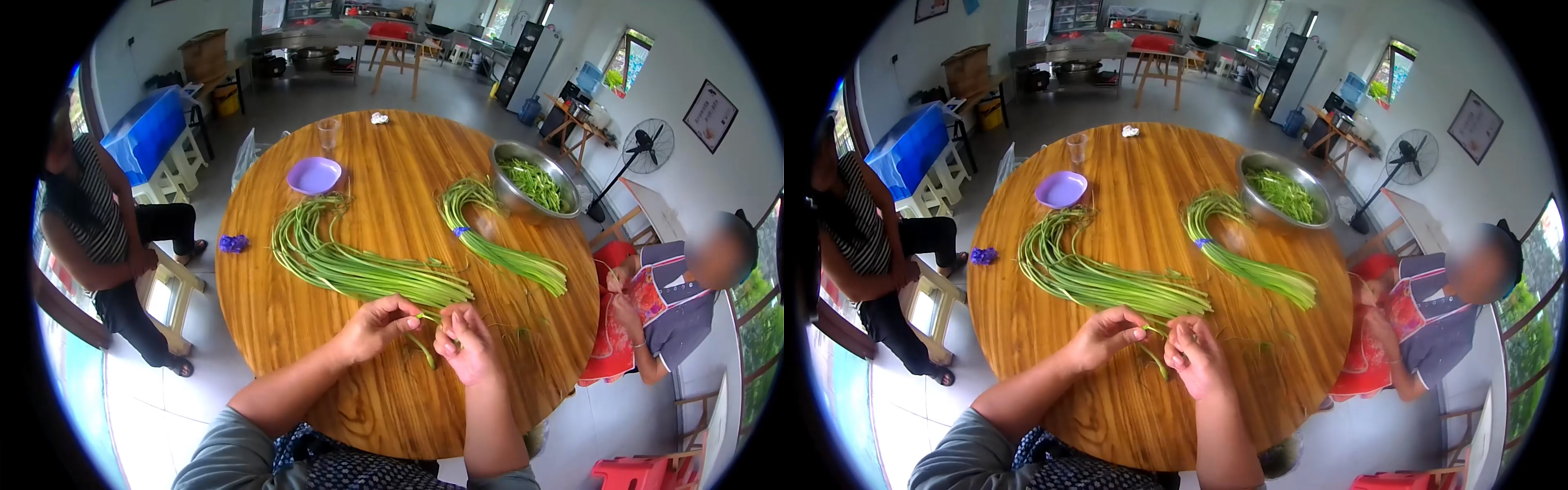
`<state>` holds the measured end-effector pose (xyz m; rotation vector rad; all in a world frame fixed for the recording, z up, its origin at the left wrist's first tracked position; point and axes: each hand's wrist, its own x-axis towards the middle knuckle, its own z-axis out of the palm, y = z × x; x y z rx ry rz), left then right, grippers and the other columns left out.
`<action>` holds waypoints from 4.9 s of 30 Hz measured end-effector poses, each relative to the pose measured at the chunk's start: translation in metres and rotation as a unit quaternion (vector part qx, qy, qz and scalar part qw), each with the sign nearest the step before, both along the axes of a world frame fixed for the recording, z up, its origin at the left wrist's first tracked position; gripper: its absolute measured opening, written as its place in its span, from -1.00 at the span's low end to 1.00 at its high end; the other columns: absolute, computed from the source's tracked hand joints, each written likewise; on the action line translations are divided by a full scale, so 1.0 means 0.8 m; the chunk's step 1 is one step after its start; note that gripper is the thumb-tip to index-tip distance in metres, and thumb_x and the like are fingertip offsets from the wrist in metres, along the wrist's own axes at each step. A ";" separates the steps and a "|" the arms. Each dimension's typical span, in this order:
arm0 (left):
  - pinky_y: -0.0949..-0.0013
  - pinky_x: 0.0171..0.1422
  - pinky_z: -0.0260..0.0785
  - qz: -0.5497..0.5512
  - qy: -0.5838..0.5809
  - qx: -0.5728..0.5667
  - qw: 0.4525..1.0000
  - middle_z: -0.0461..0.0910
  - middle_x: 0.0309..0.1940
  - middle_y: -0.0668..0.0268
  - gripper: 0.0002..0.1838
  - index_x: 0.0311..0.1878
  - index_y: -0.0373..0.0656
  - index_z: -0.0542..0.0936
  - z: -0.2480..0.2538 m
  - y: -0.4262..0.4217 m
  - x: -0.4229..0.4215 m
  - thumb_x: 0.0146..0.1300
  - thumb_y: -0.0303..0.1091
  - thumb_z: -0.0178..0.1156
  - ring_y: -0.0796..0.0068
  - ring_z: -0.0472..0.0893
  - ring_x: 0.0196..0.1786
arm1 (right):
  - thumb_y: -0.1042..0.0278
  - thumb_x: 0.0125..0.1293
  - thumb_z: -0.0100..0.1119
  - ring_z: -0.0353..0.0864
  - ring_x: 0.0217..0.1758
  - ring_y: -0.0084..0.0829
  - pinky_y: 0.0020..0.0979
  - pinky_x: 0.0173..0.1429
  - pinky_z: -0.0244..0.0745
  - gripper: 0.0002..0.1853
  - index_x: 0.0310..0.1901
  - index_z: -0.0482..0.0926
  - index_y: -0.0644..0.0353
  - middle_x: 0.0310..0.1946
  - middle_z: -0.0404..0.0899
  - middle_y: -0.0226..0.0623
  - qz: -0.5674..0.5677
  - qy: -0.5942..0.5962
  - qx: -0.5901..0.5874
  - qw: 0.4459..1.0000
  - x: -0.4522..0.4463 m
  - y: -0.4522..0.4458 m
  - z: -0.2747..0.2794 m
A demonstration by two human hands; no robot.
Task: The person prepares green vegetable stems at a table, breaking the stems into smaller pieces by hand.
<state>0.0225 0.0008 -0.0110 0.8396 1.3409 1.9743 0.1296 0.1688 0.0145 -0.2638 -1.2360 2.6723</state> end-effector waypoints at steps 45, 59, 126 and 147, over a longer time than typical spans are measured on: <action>0.35 0.19 0.46 -0.023 -0.031 -0.032 0.999 0.55 -0.02 0.17 -0.68 0.24 -0.23 0.30 0.058 0.002 0.015 0.46 -0.54 -0.04 0.44 0.57 0.00 | 0.42 0.16 0.22 0.53 -0.40 0.03 -0.09 -0.28 0.43 -0.87 -0.36 0.50 0.26 -0.48 0.55 -0.04 -0.473 -0.474 0.635 0.385 0.406 0.264 -0.157; 0.40 0.07 0.48 -0.054 0.071 -0.010 0.996 0.55 -0.14 0.24 -0.76 0.13 -0.28 0.37 0.042 0.018 0.047 0.45 -0.57 -0.03 0.46 0.59 -0.10 | 0.22 0.37 0.24 0.35 -0.45 -0.65 -0.54 -0.37 0.26 -0.74 -0.33 0.49 0.23 -0.54 0.45 -0.42 -0.093 0.010 0.519 0.850 0.038 0.000 0.040; 0.55 -0.38 0.23 -0.023 -0.117 -0.015 0.993 0.46 -0.41 0.38 -0.92 -0.05 -0.10 0.43 0.000 0.005 0.005 0.49 -0.36 0.00 0.60 0.34 -0.49 | -0.12 0.52 -0.25 0.48 -0.38 -0.39 -0.39 -0.34 0.35 -0.48 -0.34 0.43 0.21 -0.48 0.48 -0.26 -0.109 0.023 -0.243 0.963 -0.063 0.177 0.037; 0.42 -0.28 0.47 0.034 0.163 -0.027 0.986 0.59 -0.39 0.27 -0.93 -0.11 -0.25 0.36 0.011 -0.003 -0.001 0.49 -0.44 -0.04 0.50 0.59 -0.41 | 0.38 0.44 0.12 0.38 -0.32 -0.67 -0.60 -0.19 0.30 -0.91 -0.22 0.49 0.19 -0.35 0.50 -0.50 0.052 0.024 0.312 0.948 -0.022 -0.011 0.023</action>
